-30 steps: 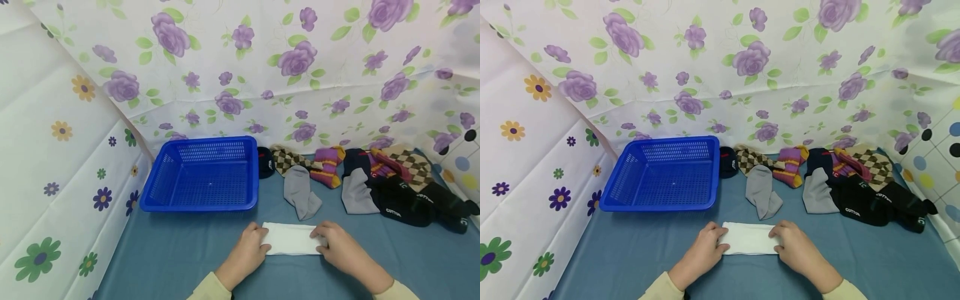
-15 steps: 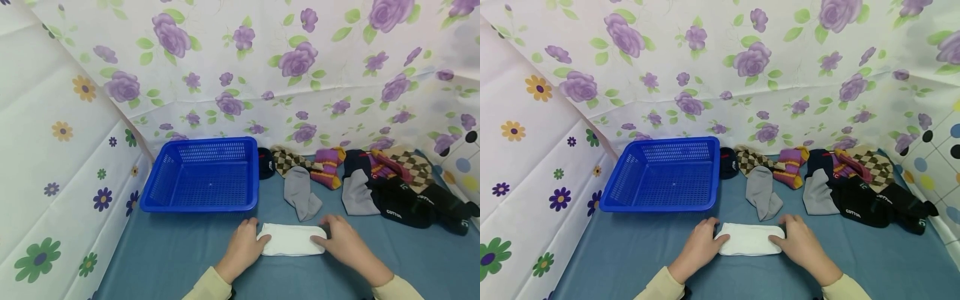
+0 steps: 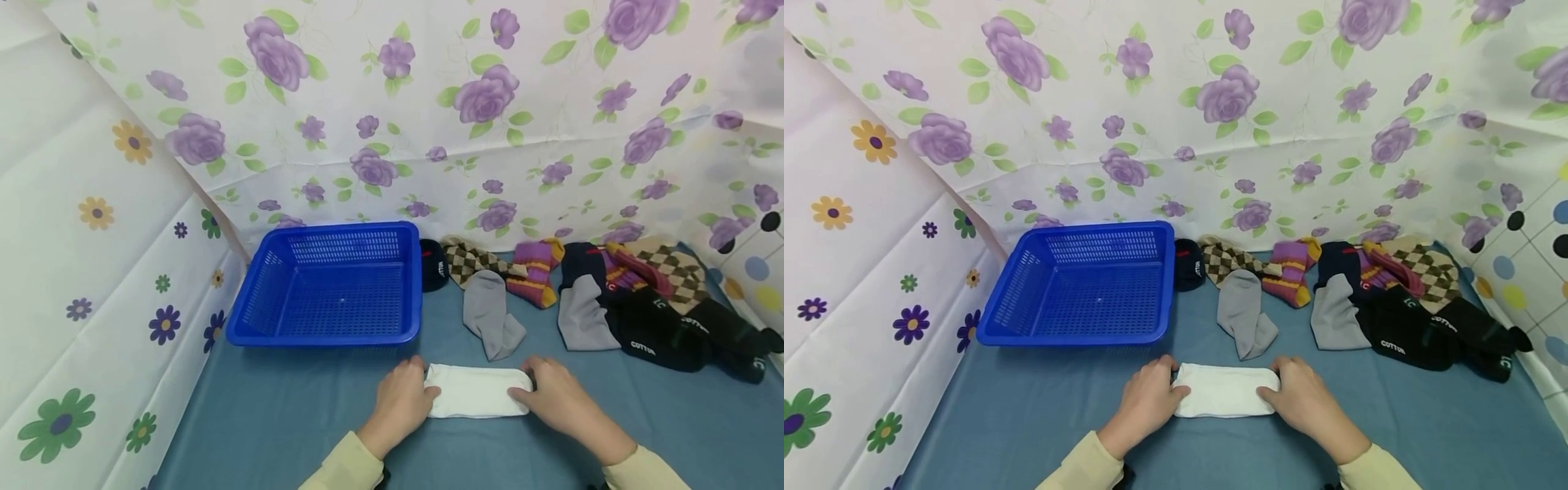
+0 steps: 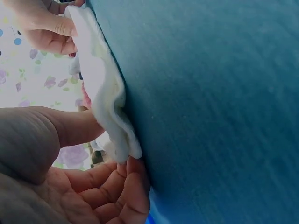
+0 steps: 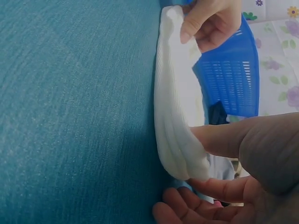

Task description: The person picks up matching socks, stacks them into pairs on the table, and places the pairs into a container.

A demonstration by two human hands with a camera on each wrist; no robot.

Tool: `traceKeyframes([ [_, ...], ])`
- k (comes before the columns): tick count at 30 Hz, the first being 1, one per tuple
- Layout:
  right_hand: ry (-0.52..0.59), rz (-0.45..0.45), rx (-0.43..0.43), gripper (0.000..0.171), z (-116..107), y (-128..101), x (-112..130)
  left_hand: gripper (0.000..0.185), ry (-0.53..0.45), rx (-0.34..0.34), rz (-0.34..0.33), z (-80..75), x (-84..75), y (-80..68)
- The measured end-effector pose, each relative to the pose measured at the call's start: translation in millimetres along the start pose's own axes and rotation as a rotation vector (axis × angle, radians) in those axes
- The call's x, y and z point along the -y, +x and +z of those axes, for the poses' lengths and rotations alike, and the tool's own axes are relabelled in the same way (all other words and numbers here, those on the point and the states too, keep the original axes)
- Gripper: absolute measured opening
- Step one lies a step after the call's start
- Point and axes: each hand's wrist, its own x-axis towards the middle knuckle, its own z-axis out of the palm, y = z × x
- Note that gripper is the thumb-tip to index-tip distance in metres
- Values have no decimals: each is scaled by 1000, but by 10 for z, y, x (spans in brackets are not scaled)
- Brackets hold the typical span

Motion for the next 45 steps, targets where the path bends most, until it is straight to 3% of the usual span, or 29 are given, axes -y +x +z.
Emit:
traceKeyframes([
  [5, 78, 12, -11, 29, -21, 4, 27, 20, -68, -17, 9, -35, 25, 20],
  [9, 178, -1, 3, 19, -53, -8, 45, 34, -105, -12, 25, -62, 49, 12],
  [14, 277, -78, 4, 15, -117, -38, 50, 24, -118, -20, 45, -110, 37, -26],
  [19, 330, -175, -38, 16, -199, -51, 58, 17, -206, -30, 59, -250, 2, -69],
  [25, 365, -278, -82, 26, -294, -6, 97, 21, -282, -95, 61, -461, -52, -142],
  [32, 416, -417, -168, 17, -421, 87, 271, 31, -393, -159, 87, -742, -17, -161],
  [39, 450, -481, -205, 17, -691, 82, 743, 27, -391, -226, 136, -1109, 137, -18],
  [45, 433, -652, -235, 14, -659, 363, 889, 26, -486, -244, 175, -1462, 367, 160],
])
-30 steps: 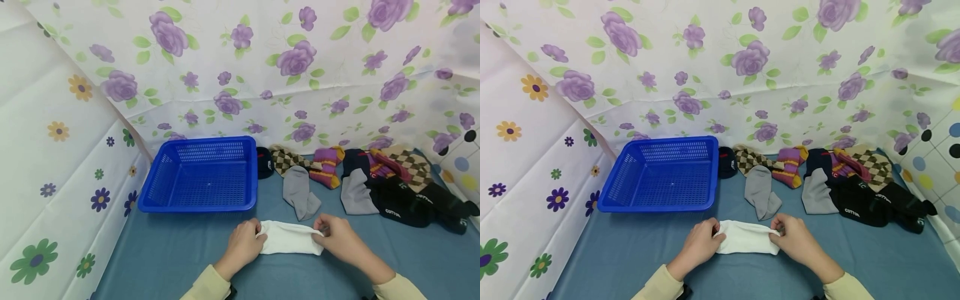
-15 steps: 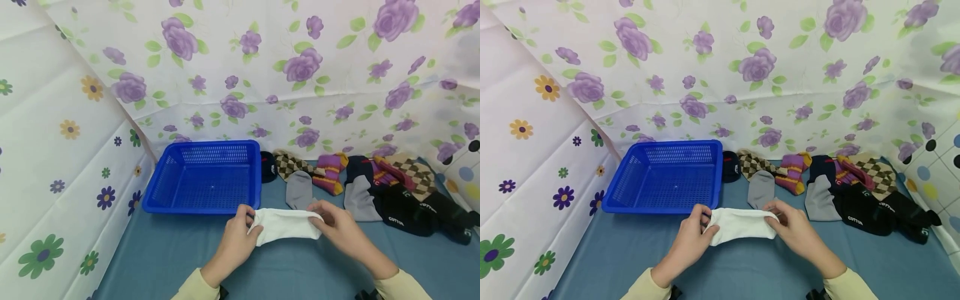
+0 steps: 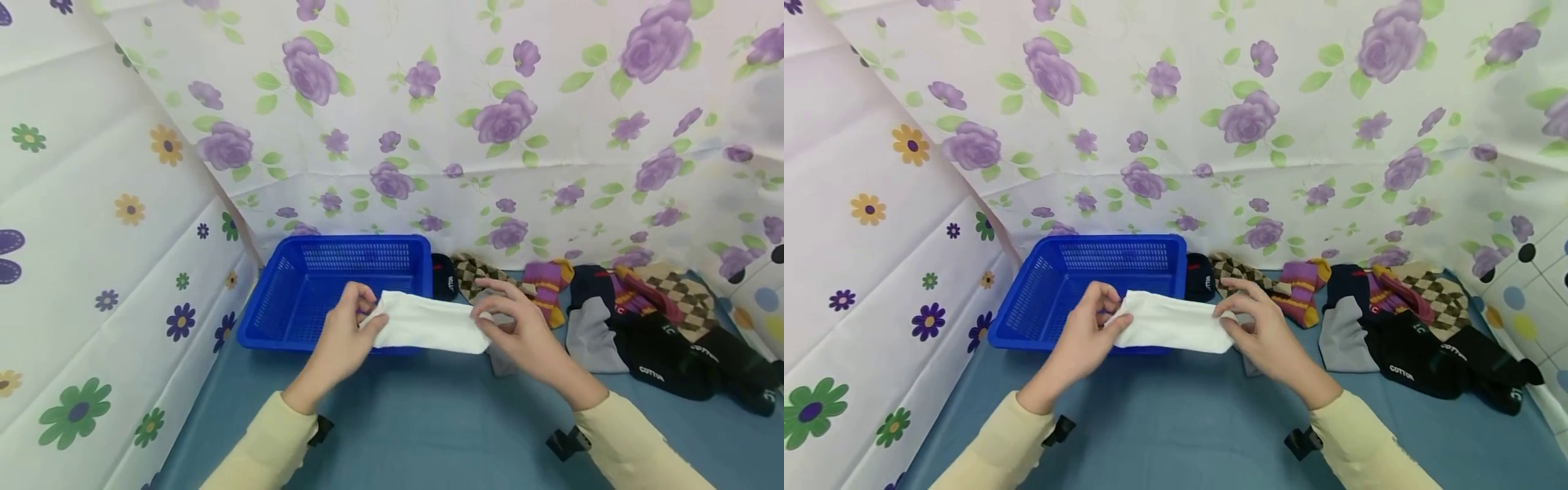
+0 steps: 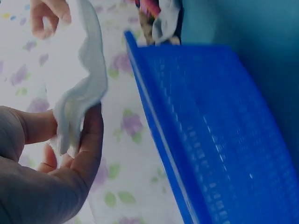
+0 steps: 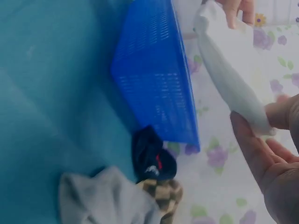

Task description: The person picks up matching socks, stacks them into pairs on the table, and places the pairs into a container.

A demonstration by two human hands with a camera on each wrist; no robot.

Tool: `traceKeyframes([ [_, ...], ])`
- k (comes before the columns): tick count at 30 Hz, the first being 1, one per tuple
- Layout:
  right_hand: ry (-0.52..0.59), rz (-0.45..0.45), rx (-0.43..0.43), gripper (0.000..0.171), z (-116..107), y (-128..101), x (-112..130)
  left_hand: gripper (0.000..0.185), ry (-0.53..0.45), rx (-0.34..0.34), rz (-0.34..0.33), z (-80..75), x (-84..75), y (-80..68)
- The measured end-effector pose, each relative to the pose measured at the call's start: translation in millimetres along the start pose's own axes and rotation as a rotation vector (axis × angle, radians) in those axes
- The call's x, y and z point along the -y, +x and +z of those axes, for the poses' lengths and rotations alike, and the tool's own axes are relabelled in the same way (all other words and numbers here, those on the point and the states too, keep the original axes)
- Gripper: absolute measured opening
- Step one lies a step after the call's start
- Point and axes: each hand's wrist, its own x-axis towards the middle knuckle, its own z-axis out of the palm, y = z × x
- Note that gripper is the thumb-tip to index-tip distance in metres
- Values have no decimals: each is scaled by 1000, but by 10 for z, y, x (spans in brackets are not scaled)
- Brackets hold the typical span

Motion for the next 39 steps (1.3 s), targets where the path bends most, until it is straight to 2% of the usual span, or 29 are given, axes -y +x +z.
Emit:
traceKeyframes([
  [5, -51, -55, 14, 21, 102, 251, 67, 16, -35, 15, 40, -214, 151, 135],
  [7, -84, -46, 20, 19, 147, 384, 87, 9, -9, 1, 71, -275, 216, 196],
  [9, -130, -34, 34, 16, 191, 527, 97, 11, 31, -21, 90, -328, 281, 266],
  [11, -178, -15, 58, 14, 247, 675, 109, 15, 69, -31, 89, -384, 342, 338],
  [14, -218, 33, 139, 18, 362, 878, 127, 16, 118, -20, 42, -476, 435, 457],
  [18, -236, 115, 248, 23, 535, 1119, 146, 19, 143, 63, -52, -596, 555, 621],
  [22, -260, 140, 292, 22, 674, 1336, 139, 29, 195, 163, -137, -667, 689, 784],
  [28, -342, 127, 359, 29, 887, 1586, 152, 36, 339, 264, -194, -768, 837, 1027],
  [33, -416, 167, 429, 35, 1043, 1733, 170, 40, 405, 337, -260, -827, 911, 1192],
  [37, -502, 144, 546, 36, 1132, 1805, 118, 42, 482, 438, -301, -807, 960, 1289],
  [39, -556, 121, 612, 37, 1163, 1828, 72, 42, 531, 478, -300, -784, 965, 1339],
])
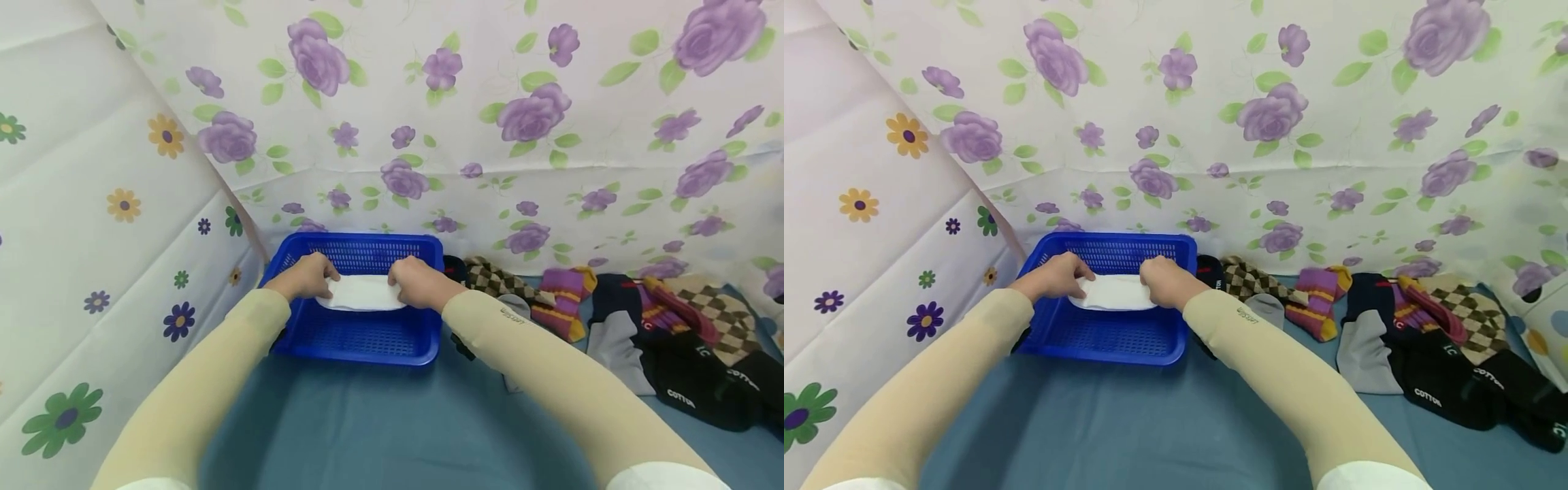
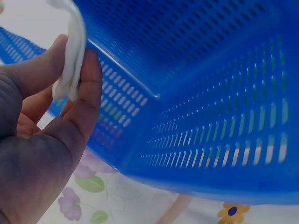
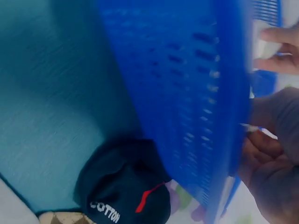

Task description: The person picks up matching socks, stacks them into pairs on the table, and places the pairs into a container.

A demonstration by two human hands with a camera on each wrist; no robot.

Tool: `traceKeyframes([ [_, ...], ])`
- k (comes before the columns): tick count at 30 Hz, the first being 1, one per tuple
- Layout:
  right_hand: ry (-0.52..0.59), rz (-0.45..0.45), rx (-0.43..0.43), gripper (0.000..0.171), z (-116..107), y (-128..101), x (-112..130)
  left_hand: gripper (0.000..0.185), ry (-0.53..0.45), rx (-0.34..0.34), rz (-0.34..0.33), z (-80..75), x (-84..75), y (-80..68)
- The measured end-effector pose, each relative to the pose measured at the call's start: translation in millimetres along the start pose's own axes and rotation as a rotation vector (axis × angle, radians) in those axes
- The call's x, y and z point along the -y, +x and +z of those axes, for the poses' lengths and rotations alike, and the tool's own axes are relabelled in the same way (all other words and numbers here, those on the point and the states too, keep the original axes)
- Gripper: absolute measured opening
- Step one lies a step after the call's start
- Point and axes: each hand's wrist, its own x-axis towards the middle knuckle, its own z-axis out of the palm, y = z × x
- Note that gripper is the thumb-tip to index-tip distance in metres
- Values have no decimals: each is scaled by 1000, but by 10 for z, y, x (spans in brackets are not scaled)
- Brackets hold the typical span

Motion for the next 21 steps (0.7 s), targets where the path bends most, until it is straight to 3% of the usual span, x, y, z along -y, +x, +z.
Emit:
traceKeyframes([
  [6, -91, 0, 72, 37, 105, 124, -7, 41, 82, 24, -1, 19, 12, 93],
  [13, -120, -14, 84, 35, 168, 153, -41, 42, 7, 145, -76, 85, 51, 178],
  [21, -140, -1, 96, 34, 272, 192, -30, 41, 8, 180, -96, 119, 119, 191],
])
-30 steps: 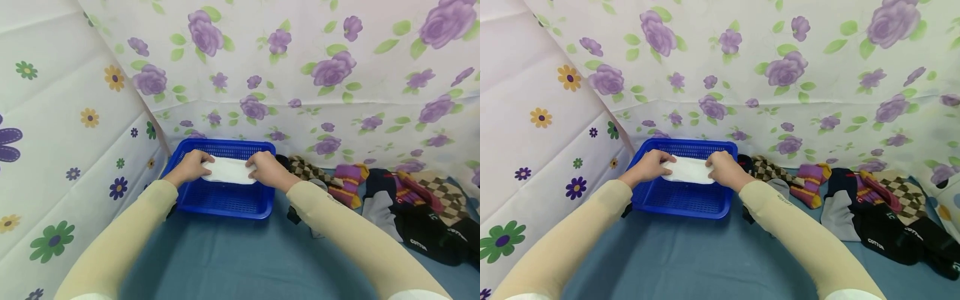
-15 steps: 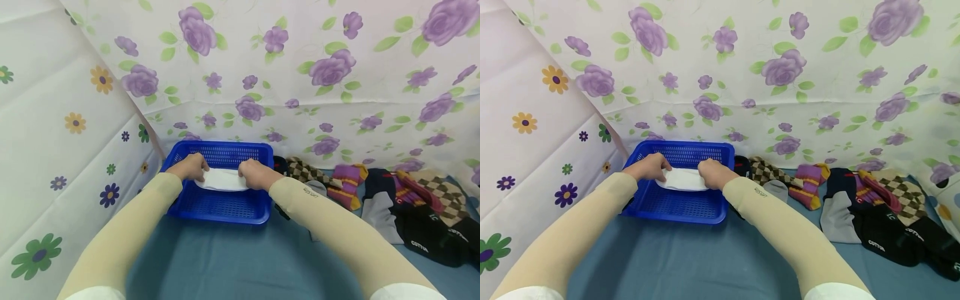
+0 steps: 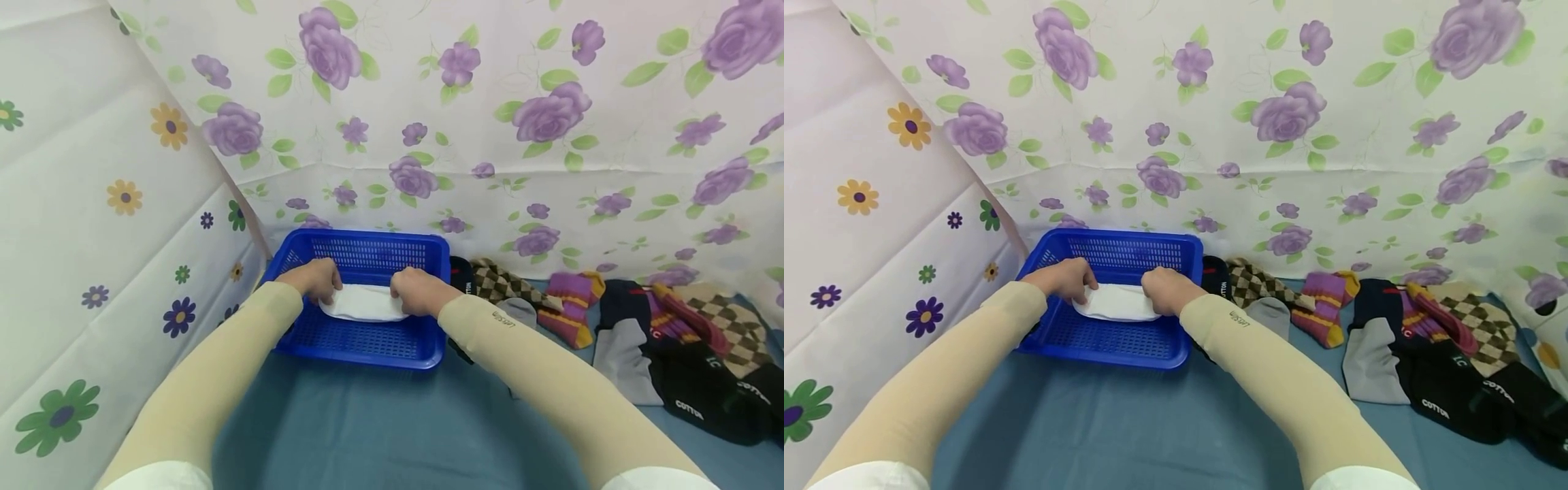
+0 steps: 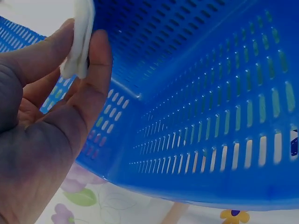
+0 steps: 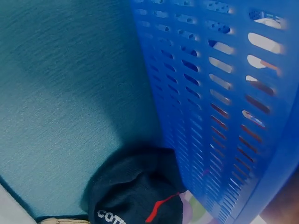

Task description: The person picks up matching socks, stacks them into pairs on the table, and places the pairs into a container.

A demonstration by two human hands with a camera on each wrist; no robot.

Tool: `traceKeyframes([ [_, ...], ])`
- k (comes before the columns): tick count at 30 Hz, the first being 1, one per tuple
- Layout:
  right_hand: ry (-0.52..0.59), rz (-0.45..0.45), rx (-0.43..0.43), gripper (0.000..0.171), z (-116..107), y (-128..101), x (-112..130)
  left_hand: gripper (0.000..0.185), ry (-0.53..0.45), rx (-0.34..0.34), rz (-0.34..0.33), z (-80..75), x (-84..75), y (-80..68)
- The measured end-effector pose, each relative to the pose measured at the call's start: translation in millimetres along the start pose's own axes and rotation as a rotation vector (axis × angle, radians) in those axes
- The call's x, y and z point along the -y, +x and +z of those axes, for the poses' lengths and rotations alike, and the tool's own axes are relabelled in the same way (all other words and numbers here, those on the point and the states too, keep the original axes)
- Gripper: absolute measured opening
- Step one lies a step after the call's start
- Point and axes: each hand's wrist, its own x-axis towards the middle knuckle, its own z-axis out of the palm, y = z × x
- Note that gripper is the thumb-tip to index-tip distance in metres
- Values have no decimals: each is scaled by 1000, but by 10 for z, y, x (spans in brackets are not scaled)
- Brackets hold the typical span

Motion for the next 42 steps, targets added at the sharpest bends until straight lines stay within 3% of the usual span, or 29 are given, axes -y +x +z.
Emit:
traceKeyframes([
  [5, -35, -3, 36, 35, 38, -13, 19, 42, 15, 21, -27, 52, 19, -3],
  [16, -69, 34, 69, 34, 48, -69, 9, 45, 195, 38, -25, 58, -48, -14],
  [21, -30, 6, 24, 32, -25, -74, 23, 48, 212, 42, -4, 37, -91, -99],
  [23, -19, 1, -15, 30, -108, -91, 18, 49, 212, -7, 29, -14, -123, -143],
  [27, 1, -6, -109, 25, -312, -212, -34, 51, 239, -176, 103, -175, -258, -255],
  [33, 68, -47, -352, 24, -621, -595, -123, 44, 199, -452, 178, -348, -554, -591],
  [37, 101, -87, -527, 22, -797, -928, -165, 45, 100, -609, 255, -297, -805, -853],
  [42, 78, -149, -708, 24, -884, -1327, -186, 45, 37, -773, 364, -77, -1133, -1136],
])
